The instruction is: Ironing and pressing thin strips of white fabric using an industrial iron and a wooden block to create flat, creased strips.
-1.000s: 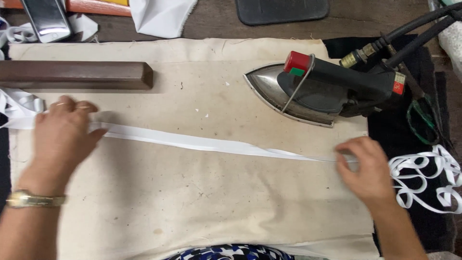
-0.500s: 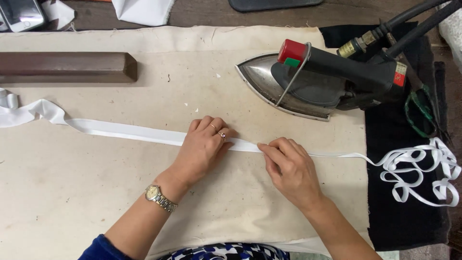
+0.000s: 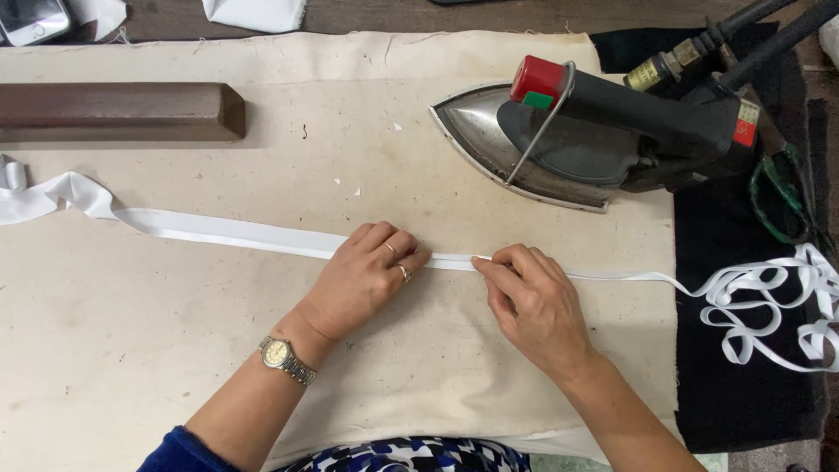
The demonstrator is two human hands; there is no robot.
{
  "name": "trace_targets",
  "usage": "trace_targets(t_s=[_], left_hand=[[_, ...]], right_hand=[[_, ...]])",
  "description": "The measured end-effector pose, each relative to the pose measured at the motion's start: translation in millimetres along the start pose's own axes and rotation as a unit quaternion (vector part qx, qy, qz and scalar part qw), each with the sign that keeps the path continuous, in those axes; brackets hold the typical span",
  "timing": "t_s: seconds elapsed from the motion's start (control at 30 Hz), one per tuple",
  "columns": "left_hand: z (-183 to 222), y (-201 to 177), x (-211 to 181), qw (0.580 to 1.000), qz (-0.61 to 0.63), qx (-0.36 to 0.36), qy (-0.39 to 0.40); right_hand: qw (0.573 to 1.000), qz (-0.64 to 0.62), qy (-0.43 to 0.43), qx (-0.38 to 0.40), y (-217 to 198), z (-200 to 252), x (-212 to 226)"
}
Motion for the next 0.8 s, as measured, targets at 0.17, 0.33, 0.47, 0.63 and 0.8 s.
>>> trace_targets(t_s=[0.17, 0.33, 0.47, 0.63, 0.8], left_hand=[[1, -4, -5, 0.999, -0.01, -0.022, 0.023], [2, -3, -7, 0.998, -0.027, -0.039, 0.034], [4, -2, -10, 0.999, -0.023, -0.036, 0.034], [8, -3, -14, 0.997, -0.045, -0.052, 0.019], [8, -6, -13, 0.996, -0.029, -0.083, 0.033]], right_hand=[[1.0, -0.003, -0.006, -0.003, -1, -2, 2], [1.0, -0.011, 0.0, -0.009, -2, -3, 2], [1.0, -0.012, -0.006, -0.006, -2, -2, 2], [0.999, -0.033, -0.029, -0.029, -7, -7, 5], [0.976, -0.006, -0.104, -0.191, -81, -38, -9]])
Point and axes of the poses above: each hand's wrist, its own z-axis away from the middle knuckle, its own y-axis out of the palm, x = y × z, the point moved 5 cm from there along -z, towards the middle knuckle, and after that the axes turned 8 degrees about -x, right-handed, at the moved point
